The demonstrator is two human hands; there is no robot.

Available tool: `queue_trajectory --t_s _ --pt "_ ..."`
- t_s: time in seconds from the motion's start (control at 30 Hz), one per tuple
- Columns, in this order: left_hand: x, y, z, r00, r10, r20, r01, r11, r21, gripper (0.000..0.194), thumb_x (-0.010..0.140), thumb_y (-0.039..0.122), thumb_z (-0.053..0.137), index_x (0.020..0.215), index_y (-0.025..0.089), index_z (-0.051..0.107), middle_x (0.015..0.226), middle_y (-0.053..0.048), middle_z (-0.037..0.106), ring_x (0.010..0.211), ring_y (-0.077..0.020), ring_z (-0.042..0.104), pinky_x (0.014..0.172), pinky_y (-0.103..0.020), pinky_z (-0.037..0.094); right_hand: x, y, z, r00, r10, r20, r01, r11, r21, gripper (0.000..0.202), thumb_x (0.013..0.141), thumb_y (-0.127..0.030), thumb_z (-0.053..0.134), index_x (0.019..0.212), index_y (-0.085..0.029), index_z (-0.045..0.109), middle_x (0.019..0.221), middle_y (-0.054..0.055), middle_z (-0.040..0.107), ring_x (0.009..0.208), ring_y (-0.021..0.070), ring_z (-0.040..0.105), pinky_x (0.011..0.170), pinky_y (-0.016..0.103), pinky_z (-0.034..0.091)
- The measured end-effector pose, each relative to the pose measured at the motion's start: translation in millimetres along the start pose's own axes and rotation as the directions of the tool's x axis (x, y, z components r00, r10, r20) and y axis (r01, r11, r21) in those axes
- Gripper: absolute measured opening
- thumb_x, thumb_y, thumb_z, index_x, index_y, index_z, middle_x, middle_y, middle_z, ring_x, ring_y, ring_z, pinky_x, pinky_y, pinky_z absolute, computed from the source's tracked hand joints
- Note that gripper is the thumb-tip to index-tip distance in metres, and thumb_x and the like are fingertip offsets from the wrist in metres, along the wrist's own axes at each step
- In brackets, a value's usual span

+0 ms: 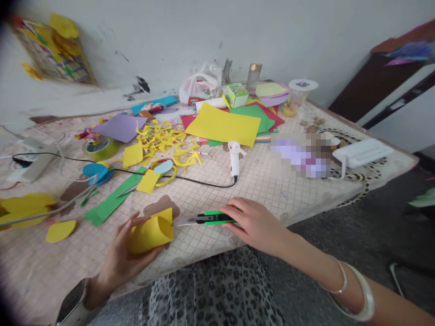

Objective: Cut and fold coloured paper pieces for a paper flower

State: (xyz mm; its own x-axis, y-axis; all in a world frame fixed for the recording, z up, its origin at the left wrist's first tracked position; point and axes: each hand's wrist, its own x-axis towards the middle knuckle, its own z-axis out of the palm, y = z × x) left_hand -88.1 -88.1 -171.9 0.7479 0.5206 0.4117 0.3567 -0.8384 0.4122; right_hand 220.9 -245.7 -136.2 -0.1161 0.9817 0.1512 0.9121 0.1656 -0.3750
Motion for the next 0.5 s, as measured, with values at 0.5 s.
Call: queue_trajectory --t_s 0.5 --pt "4 -2 -2.0 0.957 0.272 -0.105 -0.270 0.962 0.034 0.104 0.072 0.016 0.078 0.149 0.040 0.012 0.117 -0.005 0.055 0.099 -0.0243 0.064 0.097 -0.061 0.048 4 -22 4 0.997 -0.057 0.058 0.055 0.998 0.038 0.024 0.091 -0.023 0.056 0.113 -0.016 0.064 0.101 0.011 0.065 0.087 0.0255 0.063 0.072 0.042 0.055"
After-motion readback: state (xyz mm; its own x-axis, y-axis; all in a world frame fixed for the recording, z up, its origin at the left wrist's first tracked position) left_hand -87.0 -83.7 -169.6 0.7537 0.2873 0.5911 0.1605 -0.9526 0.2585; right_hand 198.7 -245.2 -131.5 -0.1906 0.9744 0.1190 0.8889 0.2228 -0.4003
